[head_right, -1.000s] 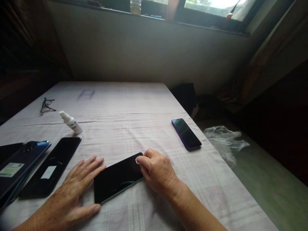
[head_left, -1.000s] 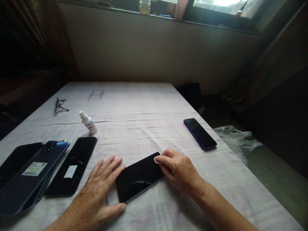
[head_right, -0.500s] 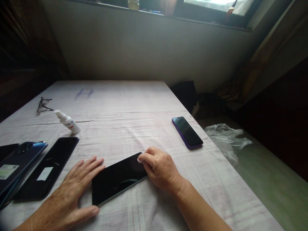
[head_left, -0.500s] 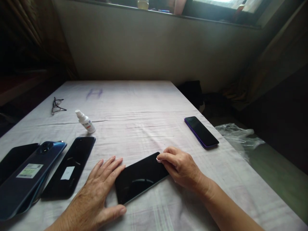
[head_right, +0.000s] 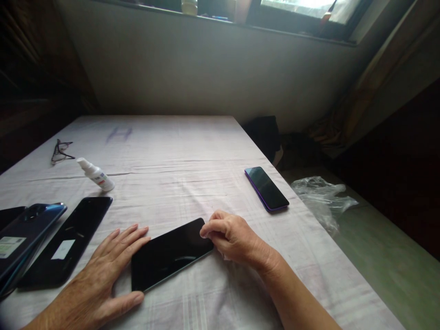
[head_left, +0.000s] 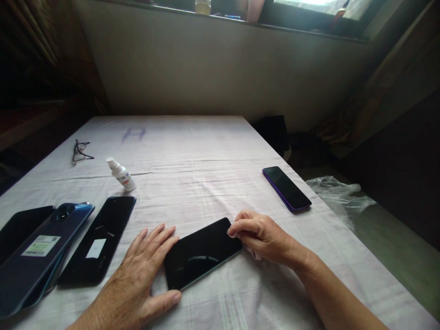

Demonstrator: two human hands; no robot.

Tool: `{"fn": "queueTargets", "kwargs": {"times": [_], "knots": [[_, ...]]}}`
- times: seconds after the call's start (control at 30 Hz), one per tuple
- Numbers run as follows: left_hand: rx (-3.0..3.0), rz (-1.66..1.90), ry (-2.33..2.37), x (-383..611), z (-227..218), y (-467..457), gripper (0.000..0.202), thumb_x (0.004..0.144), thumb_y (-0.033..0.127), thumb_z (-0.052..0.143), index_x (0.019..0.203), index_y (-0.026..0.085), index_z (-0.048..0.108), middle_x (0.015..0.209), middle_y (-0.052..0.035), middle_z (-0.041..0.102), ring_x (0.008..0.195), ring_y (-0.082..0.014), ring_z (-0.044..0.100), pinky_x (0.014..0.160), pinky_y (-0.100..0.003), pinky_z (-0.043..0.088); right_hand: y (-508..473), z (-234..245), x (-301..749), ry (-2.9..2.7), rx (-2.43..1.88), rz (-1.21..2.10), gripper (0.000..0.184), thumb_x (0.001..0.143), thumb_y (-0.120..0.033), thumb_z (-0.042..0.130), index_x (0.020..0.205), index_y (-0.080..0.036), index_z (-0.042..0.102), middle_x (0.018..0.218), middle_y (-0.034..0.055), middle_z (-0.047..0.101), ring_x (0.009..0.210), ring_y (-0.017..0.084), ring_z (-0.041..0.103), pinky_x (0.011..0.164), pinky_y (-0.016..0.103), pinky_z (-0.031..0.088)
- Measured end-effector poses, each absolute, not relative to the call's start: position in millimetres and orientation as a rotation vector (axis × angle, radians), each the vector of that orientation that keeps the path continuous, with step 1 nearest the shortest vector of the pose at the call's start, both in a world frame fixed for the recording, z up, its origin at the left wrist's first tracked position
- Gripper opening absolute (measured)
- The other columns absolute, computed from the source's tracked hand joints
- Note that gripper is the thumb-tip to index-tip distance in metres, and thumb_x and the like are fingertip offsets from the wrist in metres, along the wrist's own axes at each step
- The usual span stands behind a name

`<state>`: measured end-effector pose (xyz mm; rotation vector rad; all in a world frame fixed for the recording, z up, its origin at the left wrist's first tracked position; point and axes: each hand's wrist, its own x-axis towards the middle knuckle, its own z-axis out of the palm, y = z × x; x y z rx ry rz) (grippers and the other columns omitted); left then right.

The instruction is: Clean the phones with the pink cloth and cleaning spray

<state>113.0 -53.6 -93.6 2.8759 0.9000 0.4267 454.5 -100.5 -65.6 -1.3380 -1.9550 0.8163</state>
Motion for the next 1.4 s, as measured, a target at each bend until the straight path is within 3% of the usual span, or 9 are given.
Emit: {"fn": "queueTargets", "kwargs": {"times": [0.03,0.17,0.37,0.6,0.8,0.93,1.4], "knots": [[2.876,0.424,0.899,113.1,-93.5,-53.4,0.087,0.082,0.05,0.071,0.157,0.029,0.031,0.161,-0.0056,0.041,0.146,-0.0334,0.04,0.124,-0.054,0.024,-103.2,-61.4,457.5,-1.905,-1.352,0.964,0.022,0.096,-0.015,0.051,0.094,-0.022,0.072,0.089,0.0001,0.063,0.054,0.006,0.061,0.051,0.018,0.049],[2.854,0.412,0.905,112.9,-92.7,-53.1,0.087,0.08,0.047,0.072,0.156,0.031,0.032,0.161,-0.0054,0.041,0.146,-0.0347,0.04,0.123,-0.055,0.026,-108.6,-53.3,461.4,-1.81,-1.371,1.215,0.021,0.097,-0.021,0.053,0.09,-0.02,0.073,0.092,0.0001,0.061,0.045,0.003,0.059,0.041,0.016,0.044],[2.826,0.405,0.917,112.7,-93.3,-53.4,0.086,0.079,0.046,0.073,0.155,0.031,0.035,0.161,-0.0058,0.042,0.146,-0.0357,0.04,0.122,-0.056,0.027,-97.1,-71.7,449.1,-1.923,-1.432,0.59,0.022,0.092,-0.011,0.056,0.095,-0.025,0.074,0.088,0.0016,0.07,0.079,0.014,0.069,0.074,0.025,0.055],[2.844,0.42,0.901,113.9,-94.3,-52.9,0.087,0.079,0.047,0.073,0.155,0.03,0.035,0.161,-0.0057,0.041,0.146,-0.0353,0.04,0.123,-0.056,0.026,-88.4,-82.9,436.3,-1.926,-1.588,0.266,0.025,0.092,-0.01,0.053,0.099,-0.025,0.071,0.092,0.0023,0.069,0.082,0.016,0.067,0.075,0.025,0.053],[2.85,0.411,0.899,114.0,-91.1,-52.8,0.086,0.079,0.047,0.074,0.155,0.029,0.037,0.16,-0.0063,0.043,0.145,-0.0355,0.041,0.122,-0.056,0.028,-96.0,-69.1,442.4,-2.107,-1.445,0.356,0.026,0.09,-0.008,0.052,0.1,-0.023,0.071,0.093,0.0036,0.067,0.078,0.015,0.064,0.069,0.024,0.051],[2.831,0.405,0.918,114.2,-92.2,-53.2,0.086,0.078,0.048,0.074,0.154,0.03,0.038,0.16,-0.0062,0.043,0.145,-0.0357,0.041,0.122,-0.056,0.027,-100.8,-60.7,442.5,-2.176,-1.372,0.459,0.019,0.092,-0.012,0.058,0.093,-0.024,0.072,0.082,0.0014,0.063,0.071,0.013,0.061,0.064,0.022,0.048],[2.859,0.416,0.897,116.5,-87.9,-52.2,0.088,0.079,0.049,0.074,0.155,0.03,0.034,0.159,-0.0073,0.044,0.145,-0.0343,0.042,0.123,-0.055,0.026,-87.5,-70.3,409.0,-2.084,-1.604,0.074,0.02,0.097,-0.017,0.056,0.092,-0.025,0.073,0.087,0.0026,0.067,0.075,0.015,0.061,0.064,0.023,0.043]]}}
